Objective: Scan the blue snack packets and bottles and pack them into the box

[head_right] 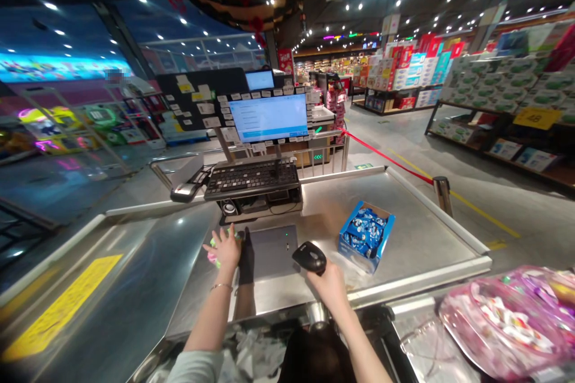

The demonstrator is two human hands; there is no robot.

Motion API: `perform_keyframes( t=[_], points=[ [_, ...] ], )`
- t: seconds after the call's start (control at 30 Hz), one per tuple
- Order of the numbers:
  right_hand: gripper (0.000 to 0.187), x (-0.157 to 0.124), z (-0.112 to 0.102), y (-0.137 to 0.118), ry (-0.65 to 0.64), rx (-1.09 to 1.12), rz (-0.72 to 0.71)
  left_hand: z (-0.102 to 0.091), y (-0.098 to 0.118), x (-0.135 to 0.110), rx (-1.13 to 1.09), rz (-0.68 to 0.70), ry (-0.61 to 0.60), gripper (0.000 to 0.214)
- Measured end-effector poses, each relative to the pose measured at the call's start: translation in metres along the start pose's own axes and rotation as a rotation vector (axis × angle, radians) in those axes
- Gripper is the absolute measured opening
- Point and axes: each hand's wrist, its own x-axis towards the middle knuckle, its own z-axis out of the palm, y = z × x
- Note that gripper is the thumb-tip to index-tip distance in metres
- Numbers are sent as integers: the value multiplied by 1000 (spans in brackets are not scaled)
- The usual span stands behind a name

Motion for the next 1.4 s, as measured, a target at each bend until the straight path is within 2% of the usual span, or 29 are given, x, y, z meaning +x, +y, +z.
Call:
perform_keyframes(
  t=[0.07,0.17,0.3,0.43,0.53,0.63,0.77,0.83,0.97,1.07,1.17,1.3,1.4],
  points=[
    [22,1,-1,0,9,10,-2,-6,15,-7,-100,84,41,51],
    [23,2,-5,-1,62,29,1,-16,51,-20,-367,308,7,40],
    [23,5,-19,-7,224,129,14,-31,123,-47,-734,590,-100,30],
    [24,8,-45,-12,423,281,37,-49,204,-80,-931,831,-225,30],
    [27,10,-69,-13,523,347,104,-57,258,-99,-941,1026,-300,36],
    [33,10,-90,-11,575,395,126,-54,301,-111,-799,1138,-296,42],
    [37,9,-111,-8,622,390,139,-39,332,-117,-515,1145,-325,52],
    [39,8,-116,-7,626,390,145,-33,336,-117,-513,1133,-340,54],
    [40,8,-121,-4,609,378,137,-27,332,-115,-841,1025,-358,44],
    [41,9,-121,1,592,349,127,-27,325,-112,-1160,819,-453,32],
    [41,10,-120,5,543,344,165,-32,314,-110,-1473,443,-525,24],
    [39,8,-115,2,498,330,182,-45,287,-109,-1872,-103,-609,40],
    [37,5,-103,-2,427,255,141,-53,258,-110,-2016,-313,-607,40]
  ],
)
